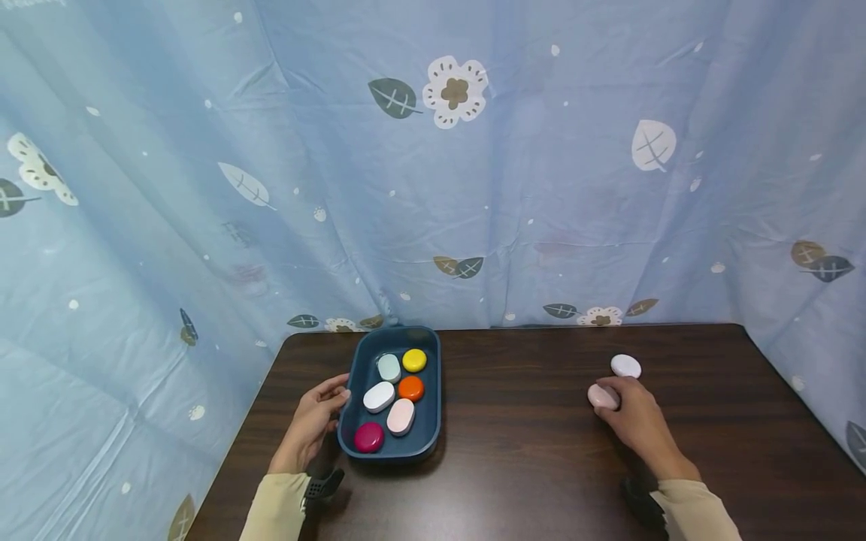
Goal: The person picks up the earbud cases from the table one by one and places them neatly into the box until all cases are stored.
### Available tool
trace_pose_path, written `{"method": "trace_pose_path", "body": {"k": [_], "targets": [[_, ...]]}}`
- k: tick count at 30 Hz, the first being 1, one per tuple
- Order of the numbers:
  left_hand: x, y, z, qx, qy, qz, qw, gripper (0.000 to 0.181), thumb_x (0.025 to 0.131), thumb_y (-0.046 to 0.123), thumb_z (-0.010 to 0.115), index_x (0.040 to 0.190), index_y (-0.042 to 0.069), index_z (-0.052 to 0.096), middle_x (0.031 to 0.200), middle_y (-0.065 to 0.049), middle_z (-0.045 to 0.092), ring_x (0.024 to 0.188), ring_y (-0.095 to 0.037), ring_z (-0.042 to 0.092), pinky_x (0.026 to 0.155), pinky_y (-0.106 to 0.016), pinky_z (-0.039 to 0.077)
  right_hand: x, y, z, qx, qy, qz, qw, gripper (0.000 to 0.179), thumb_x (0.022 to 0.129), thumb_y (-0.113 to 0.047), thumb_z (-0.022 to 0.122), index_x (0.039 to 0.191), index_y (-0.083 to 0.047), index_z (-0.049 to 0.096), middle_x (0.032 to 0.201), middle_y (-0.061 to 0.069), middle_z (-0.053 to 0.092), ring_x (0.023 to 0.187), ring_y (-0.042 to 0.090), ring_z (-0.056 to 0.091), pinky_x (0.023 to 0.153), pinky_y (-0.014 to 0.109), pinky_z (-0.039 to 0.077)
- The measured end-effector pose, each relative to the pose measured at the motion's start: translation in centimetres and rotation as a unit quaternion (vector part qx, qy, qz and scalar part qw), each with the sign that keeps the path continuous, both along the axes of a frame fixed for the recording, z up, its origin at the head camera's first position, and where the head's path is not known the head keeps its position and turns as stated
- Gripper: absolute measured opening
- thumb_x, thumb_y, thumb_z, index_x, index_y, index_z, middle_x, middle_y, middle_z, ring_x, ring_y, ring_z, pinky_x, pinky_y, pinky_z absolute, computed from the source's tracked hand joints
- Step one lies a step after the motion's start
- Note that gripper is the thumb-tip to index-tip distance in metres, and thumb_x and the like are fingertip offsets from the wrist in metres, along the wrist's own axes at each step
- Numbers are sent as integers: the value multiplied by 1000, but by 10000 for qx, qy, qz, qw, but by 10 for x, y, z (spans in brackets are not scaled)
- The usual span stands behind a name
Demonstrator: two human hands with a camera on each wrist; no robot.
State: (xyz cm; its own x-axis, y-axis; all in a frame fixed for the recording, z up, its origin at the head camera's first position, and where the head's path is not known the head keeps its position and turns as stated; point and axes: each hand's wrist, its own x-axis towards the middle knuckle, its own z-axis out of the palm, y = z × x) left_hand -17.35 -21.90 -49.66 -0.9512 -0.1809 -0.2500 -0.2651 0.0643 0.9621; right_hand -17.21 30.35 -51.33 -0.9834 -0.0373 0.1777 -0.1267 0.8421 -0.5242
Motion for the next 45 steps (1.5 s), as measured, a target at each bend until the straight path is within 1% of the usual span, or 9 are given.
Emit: {"method": "trace_pose_path", "body": {"k": [5,10,15,22,25,30,34,40,45], "targets": [[-1,2,0,-18,32,13,10000,39,105,10,63,144,4,62,108,-9,59,92,-23,53,63,-28,52,5,-18,1,-100,64,218,9997,45,84,3,83,124,14,66,123,38,61,110,55,63,84,64,52],[-1,2,1,-26,47,30,10000,40,106,11,63,144,3,62,108,-9,58,92,-24,53,63,-28,52,11,-48,5,-286,258,576,9976,44,81,4,86,122,9,70,120,30,65,103,44,67,79,55,55],[1,2,1,-41,55,28,10000,40,106,12,63,145,3,61,109,-9,58,93,-23,56,64,-29,52,16,-84,17,-507,441,963,9931,42,80,4,87,120,4,72,118,21,67,100,32,69,77,45,58],[2,3,0,-36,86,30,10000,40,106,12,63,145,2,61,108,-9,59,91,-23,57,62,-27,52,18,-136,34,-850,508,1420,9849,43,80,5,88,120,-2,74,119,11,67,102,26,69,84,41,60],[2,3,0,-32,95,21,9999,40,106,11,63,144,2,62,108,-9,59,91,-23,56,62,-27,52,18,-155,41,-958,582,1644,9800,44,79,4,89,119,-4,74,118,8,68,102,24,69,85,40,60],[2,2,0,24,127,27,9999,39,106,10,62,144,2,62,106,-7,59,88,-21,55,61,-26,51,15,-182,53,-1232,759,2169,9654,42,79,5,89,118,-4,74,118,7,68,102,23,68,86,40,61],[0,3,-1,107,163,48,9998,38,106,7,62,143,0,61,103,-5,60,85,-18,57,58,-25,48,14,-200,61,-1333,615,2619,9539,42,81,3,88,120,-3,73,119,7,67,103,21,67,89,40,61],[-1,3,-4,100,122,40,9999,38,105,6,61,143,1,62,103,-5,60,85,-19,57,59,-25,49,10,-225,63,-963,285,3136,9442,37,85,-1,87,119,-6,74,118,4,67,102,17,62,92,38,59],[0,2,-3,80,72,13,9999,38,106,7,61,144,1,62,105,-7,60,87,-20,56,60,-26,51,6,-239,62,-653,9,3597,9308,35,86,-4,87,118,-7,74,120,4,70,106,17,64,98,36,57]]}}
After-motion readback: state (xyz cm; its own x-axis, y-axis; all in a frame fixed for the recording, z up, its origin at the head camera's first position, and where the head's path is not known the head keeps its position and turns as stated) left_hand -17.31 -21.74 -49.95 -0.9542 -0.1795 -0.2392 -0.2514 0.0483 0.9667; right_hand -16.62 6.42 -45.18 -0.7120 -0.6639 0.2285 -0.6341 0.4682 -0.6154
